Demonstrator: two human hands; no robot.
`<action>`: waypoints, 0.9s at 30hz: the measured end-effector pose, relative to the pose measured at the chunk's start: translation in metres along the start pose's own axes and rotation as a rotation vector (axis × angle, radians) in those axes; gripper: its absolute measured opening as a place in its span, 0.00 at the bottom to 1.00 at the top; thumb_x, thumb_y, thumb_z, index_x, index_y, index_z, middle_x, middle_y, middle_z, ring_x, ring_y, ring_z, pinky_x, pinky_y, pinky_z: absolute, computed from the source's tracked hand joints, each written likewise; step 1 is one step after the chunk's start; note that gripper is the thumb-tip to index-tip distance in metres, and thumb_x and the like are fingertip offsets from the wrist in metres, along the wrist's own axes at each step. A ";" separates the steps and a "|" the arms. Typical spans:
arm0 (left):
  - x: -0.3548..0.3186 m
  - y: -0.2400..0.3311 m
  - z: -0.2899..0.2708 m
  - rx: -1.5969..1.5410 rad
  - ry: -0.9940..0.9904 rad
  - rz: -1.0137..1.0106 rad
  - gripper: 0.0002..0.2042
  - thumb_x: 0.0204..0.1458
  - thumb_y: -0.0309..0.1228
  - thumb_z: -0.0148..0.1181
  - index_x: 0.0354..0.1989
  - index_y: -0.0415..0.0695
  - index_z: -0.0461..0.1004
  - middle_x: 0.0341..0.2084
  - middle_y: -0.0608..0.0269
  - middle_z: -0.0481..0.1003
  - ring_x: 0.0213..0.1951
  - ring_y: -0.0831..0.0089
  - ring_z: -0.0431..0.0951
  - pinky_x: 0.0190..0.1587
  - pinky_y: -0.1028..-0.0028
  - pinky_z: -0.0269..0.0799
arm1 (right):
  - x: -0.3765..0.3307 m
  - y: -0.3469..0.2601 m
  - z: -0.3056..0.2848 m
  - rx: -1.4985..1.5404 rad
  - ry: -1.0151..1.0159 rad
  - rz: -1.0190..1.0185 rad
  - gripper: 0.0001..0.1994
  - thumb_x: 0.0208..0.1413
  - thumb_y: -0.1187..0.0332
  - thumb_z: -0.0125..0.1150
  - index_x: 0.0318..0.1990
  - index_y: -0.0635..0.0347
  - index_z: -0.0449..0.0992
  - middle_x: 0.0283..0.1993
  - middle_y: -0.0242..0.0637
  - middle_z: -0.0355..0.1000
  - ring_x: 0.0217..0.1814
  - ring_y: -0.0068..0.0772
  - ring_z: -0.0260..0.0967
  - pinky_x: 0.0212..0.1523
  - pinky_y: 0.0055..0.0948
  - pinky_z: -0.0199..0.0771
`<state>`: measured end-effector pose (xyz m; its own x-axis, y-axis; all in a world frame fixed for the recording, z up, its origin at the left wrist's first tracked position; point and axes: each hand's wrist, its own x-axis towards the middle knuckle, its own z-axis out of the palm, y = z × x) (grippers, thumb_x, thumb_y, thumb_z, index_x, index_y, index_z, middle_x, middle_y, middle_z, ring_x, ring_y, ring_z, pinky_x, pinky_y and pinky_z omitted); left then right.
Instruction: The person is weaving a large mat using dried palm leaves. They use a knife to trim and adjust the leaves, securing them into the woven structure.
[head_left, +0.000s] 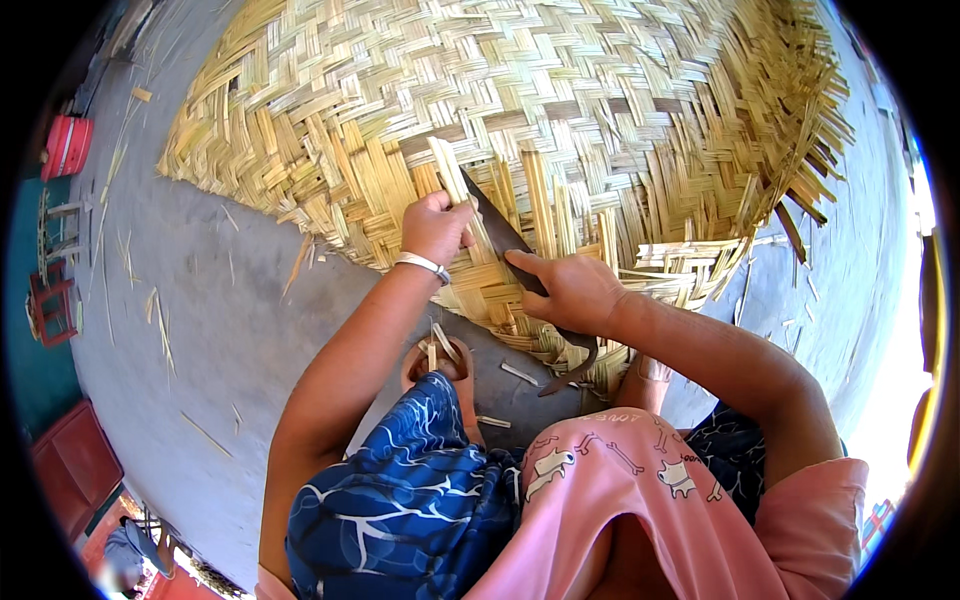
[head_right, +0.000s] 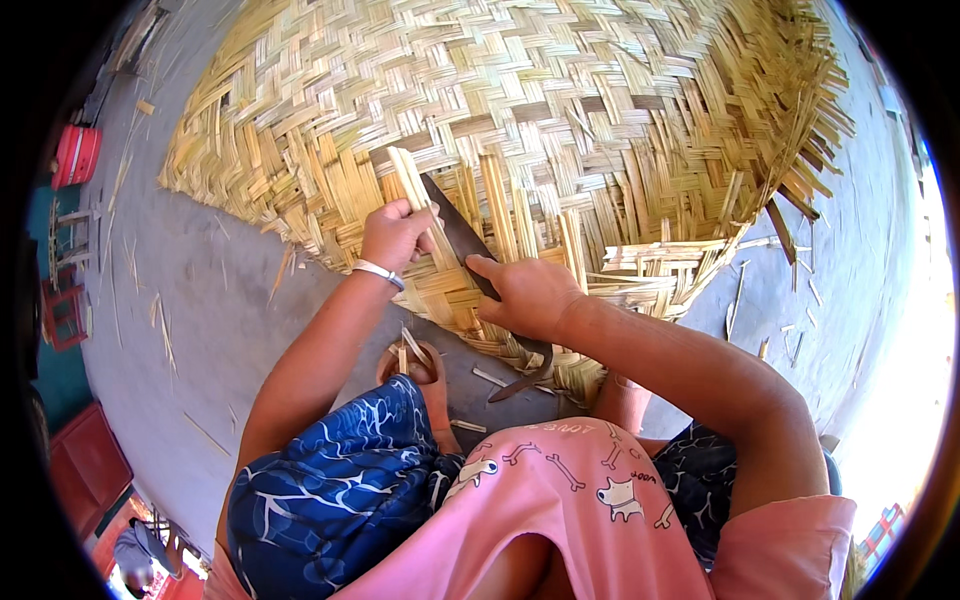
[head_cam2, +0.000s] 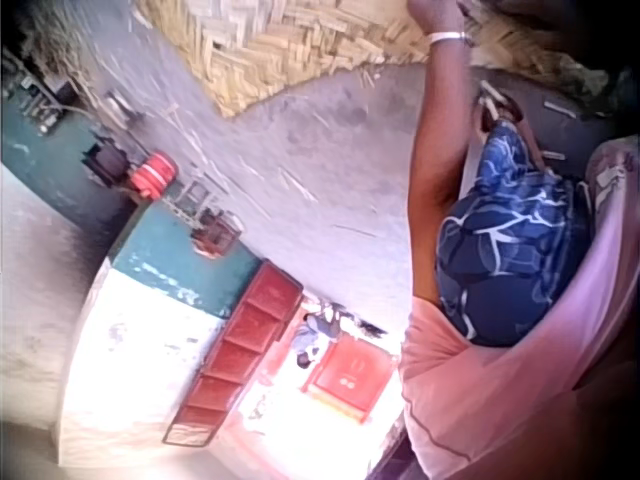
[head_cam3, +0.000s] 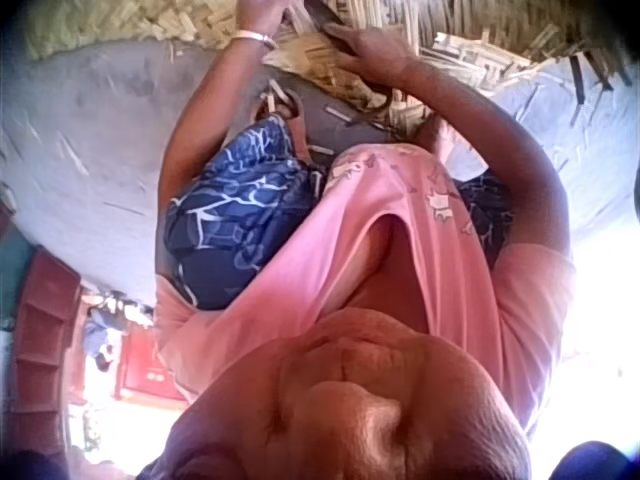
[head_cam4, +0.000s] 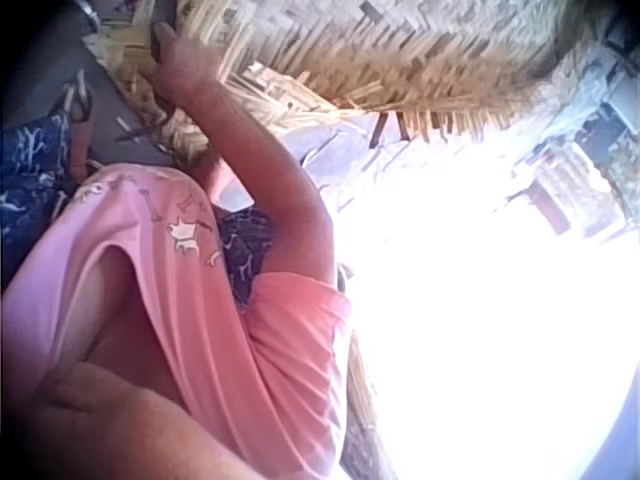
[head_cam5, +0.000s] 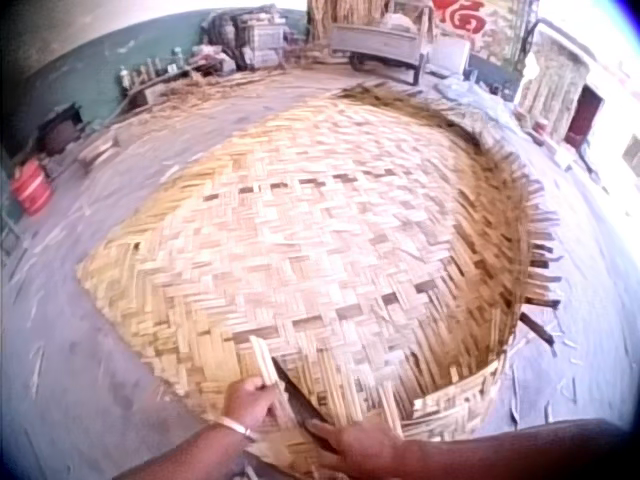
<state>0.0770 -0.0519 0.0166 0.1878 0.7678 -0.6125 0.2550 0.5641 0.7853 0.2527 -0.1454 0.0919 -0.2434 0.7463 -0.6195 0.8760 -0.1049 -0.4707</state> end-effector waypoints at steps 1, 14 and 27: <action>0.000 0.003 -0.002 -0.013 -0.023 -0.045 0.09 0.52 0.33 0.61 0.29 0.39 0.76 0.16 0.65 0.74 0.14 0.79 0.72 0.16 0.78 0.63 | 0.002 0.001 -0.002 -0.026 0.000 -0.003 0.31 0.50 0.55 0.59 0.63 0.48 0.63 0.34 0.48 0.77 0.37 0.50 0.76 0.39 0.45 0.75; 0.007 -0.002 -0.012 -0.240 -0.202 -0.426 0.12 0.57 0.39 0.58 0.32 0.42 0.74 0.20 0.67 0.74 0.17 0.80 0.73 0.17 0.81 0.68 | 0.003 0.006 0.001 -0.032 0.013 0.016 0.30 0.51 0.53 0.58 0.63 0.48 0.62 0.35 0.47 0.77 0.38 0.50 0.76 0.39 0.46 0.75; -0.001 -0.001 -0.009 0.939 0.092 0.369 0.20 0.46 0.46 0.68 0.25 0.42 0.69 0.13 0.61 0.70 0.19 0.65 0.75 0.23 0.65 0.68 | -0.003 -0.002 -0.002 -0.203 -0.006 0.024 0.29 0.52 0.56 0.55 0.63 0.48 0.61 0.28 0.47 0.75 0.30 0.49 0.75 0.31 0.47 0.75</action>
<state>0.0685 -0.0505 0.0167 0.3417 0.8888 -0.3054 0.8460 -0.1494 0.5119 0.2526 -0.1464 0.0961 -0.2237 0.7414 -0.6326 0.9474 0.0128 -0.3199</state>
